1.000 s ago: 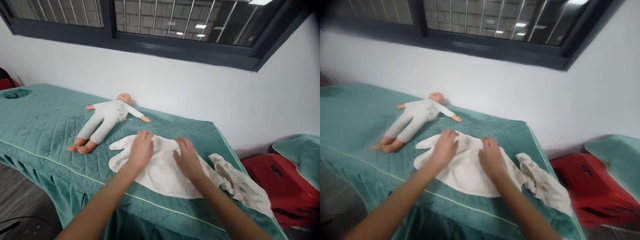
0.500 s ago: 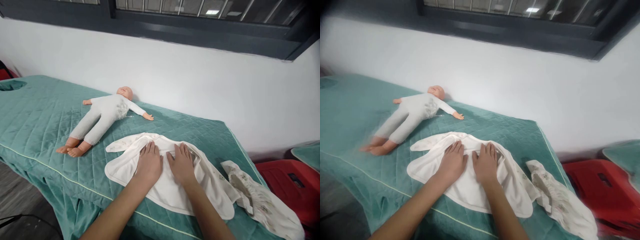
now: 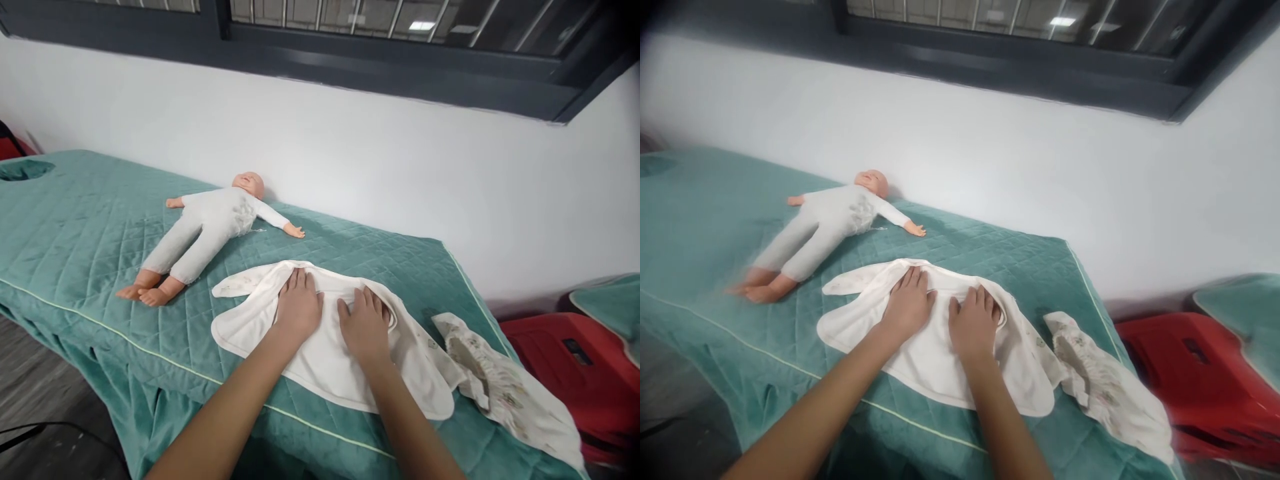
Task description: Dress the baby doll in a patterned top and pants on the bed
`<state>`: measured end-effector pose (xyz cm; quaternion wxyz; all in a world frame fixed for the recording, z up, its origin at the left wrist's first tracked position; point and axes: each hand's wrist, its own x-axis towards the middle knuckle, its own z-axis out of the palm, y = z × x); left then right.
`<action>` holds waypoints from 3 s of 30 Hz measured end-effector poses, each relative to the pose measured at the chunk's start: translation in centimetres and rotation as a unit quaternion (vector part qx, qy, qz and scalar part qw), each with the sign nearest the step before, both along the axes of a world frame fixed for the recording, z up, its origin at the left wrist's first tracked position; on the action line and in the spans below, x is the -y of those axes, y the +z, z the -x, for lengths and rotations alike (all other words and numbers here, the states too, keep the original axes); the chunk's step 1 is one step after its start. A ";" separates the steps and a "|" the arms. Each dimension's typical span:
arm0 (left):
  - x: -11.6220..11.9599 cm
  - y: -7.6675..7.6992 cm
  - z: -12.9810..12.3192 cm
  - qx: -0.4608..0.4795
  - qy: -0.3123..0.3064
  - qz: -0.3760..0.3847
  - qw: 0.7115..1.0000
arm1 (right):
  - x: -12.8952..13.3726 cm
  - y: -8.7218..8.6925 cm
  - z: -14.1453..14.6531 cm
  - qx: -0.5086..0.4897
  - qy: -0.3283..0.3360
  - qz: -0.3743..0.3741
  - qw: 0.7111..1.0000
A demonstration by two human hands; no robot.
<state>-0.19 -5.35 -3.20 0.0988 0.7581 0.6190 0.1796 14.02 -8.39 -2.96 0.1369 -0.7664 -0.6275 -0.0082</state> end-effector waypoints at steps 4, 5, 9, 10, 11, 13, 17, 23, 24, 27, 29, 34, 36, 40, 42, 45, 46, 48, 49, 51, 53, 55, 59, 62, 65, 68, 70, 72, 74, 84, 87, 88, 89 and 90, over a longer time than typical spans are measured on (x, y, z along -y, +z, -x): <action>-0.3 0.5 -0.2 0.020 0.031 -0.021 0.999 | -0.3 0.4 0.4 -0.010 -0.028 0.010 1.000; -0.4 0.7 -0.2 0.023 0.034 -0.028 0.999 | -0.4 0.6 0.5 -0.021 -0.035 0.000 0.999; -1.1 1.3 -0.5 0.019 0.046 -0.068 0.996 | -1.0 1.1 0.3 -0.074 -0.025 -0.081 0.994; -1.4 1.4 -0.6 0.016 0.050 -0.079 0.995 | -1.3 1.2 0.1 -0.083 -0.015 -0.103 0.991; -1.8 1.5 -0.8 0.012 0.054 -0.089 0.995 | -1.6 1.1 -0.2 -0.088 -0.005 -0.121 0.989; -2.7 1.5 -1.1 0.005 0.054 -0.102 0.993 | -2.3 1.0 -1.0 -0.087 0.011 -0.140 0.986; -5.0 1.2 -1.8 -0.004 0.038 -0.100 0.994 | -4.1 0.7 -2.7 -0.066 0.022 -0.120 0.990; -8.3 0.4 -2.7 0.006 0.030 -0.086 0.996 | -7.7 0.3 -4.4 -0.044 0.027 -0.080 0.995; -8.7 0.2 -2.8 0.008 0.033 -0.085 0.996 | -8.2 0.2 -4.6 -0.044 0.031 -0.078 0.996; -9.2 -0.3 -2.8 0.016 0.041 -0.086 0.995 | -9.2 -0.4 -4.9 -0.059 0.046 -0.074 0.994; -9.3 -0.5 -2.8 0.017 0.051 -0.085 0.995 | -9.3 -0.7 -5.0 -0.066 0.055 -0.079 0.993; -9.2 -0.8 -3.0 -0.023 0.076 -0.091 0.993 | -9.1 -1.0 -5.1 -0.085 0.059 -0.103 0.989; -9.2 -0.9 -3.1 -0.035 0.080 -0.090 0.992 | -9.2 -1.2 -5.1 -0.094 0.064 -0.109 0.987; -9.4 -1.0 -3.1 -0.029 0.081 -0.070 0.994 | -9.4 -1.5 -5.3 -0.099 0.065 -0.099 0.988; -9.5 -1.0 -3.1 -0.023 0.078 -0.052 0.995 | -9.4 -1.6 -5.3 -0.101 0.062 -0.084 0.989; -9.6 -0.9 -3.0 -0.017 0.075 -0.026 0.997 | -9.5 -1.6 -5.3 -0.101 0.058 -0.059 0.991; -9.7 -0.9 -3.0 -0.016 0.075 -0.020 0.997 | -9.5 -1.6 -5.3 -0.099 0.056 -0.048 0.992; -9.8 -1.0 -3.0 -0.017 0.072 -0.010 0.997 | -9.6 -1.6 -5.3 -0.095 0.051 -0.028 0.994; -9.9 -1.0 -3.0 -0.016 0.070 -0.007 0.997 | -9.6 -1.5 -5.3 -0.093 0.049 -0.019 0.994; -10.0 -1.1 -3.1 -0.013 0.067 0.000 0.998 | -9.7 -1.5 -5.3 -0.091 0.044 -0.004 0.995; -10.1 -1.2 -3.1 -0.006 0.065 0.008 0.998 | -9.7 -1.5 -5.3 -0.090 0.041 0.003 0.995; -10.2 -1.2 -3.1 0.000 0.064 0.017 0.998 | -9.8 -1.5 -5.3 -0.086 0.045 0.001 0.995; -10.2 -1.1 -3.1 0.007 0.064 0.025 0.998 | -9.9 -1.7 -5.4 -0.074 0.067 -0.030 0.995; -10.1 -1.0 -3.1 0.006 0.067 0.011 0.998 | -9.8 -1.7 -5.5 -0.061 0.078 -0.062 0.993; -10.0 -1.0 -3.1 0.005 0.069 -0.013 0.998 | -9.7 -1.5 -5.6 -0.041 0.116 -0.104 0.987; -10.0 -1.1 -3.0 0.005 0.066 -0.031 0.997 | -9.7 -1.5 -5.6 -0.026 0.175 -0.139 0.974; -10.0 -1.2 -3.0 0.003 0.063 -0.041 0.997 | -9.8 -1.7 -5.7 -0.027 0.190 -0.137 0.972; -10.1 -1.5 -3.0 -0.005 0.042 -0.056 0.998 | -10.0 -2.0 -5.7 -0.027 0.194 -0.123 0.973; -10.3 -1.8 -3.1 -0.016 -0.007 -0.076 0.997 | -10.2 -2.3 -5.8 -0.018 0.198 -0.106 0.974; -10.0 -2.2 -3.2 -0.033 -0.114 -0.079 0.990 | -10.8 -2.3 -5.3 0.004 0.165 0.025 0.986; -9.2 -2.0 -3.1 -0.028 -0.099 -0.078 0.992 | -10.7 -1.9 -5.0 0.014 0.152 0.050 0.987; -8.8 -2.0 -3.1 -0.027 -0.092 -0.076 0.993 | -10.6 -1.8 -4.9 0.018 0.150 0.052 0.987; -8.3 -2.0 -3.0 -0.026 -0.085 -0.071 0.994 | -10.5 -1.7 -4.8 0.021 0.147 0.051 0.988; -7.9 -2.0 -2.9 -0.026 -0.078 -0.065 0.995 | -10.3 -1.7 -4.7 0.024 0.144 0.048 0.988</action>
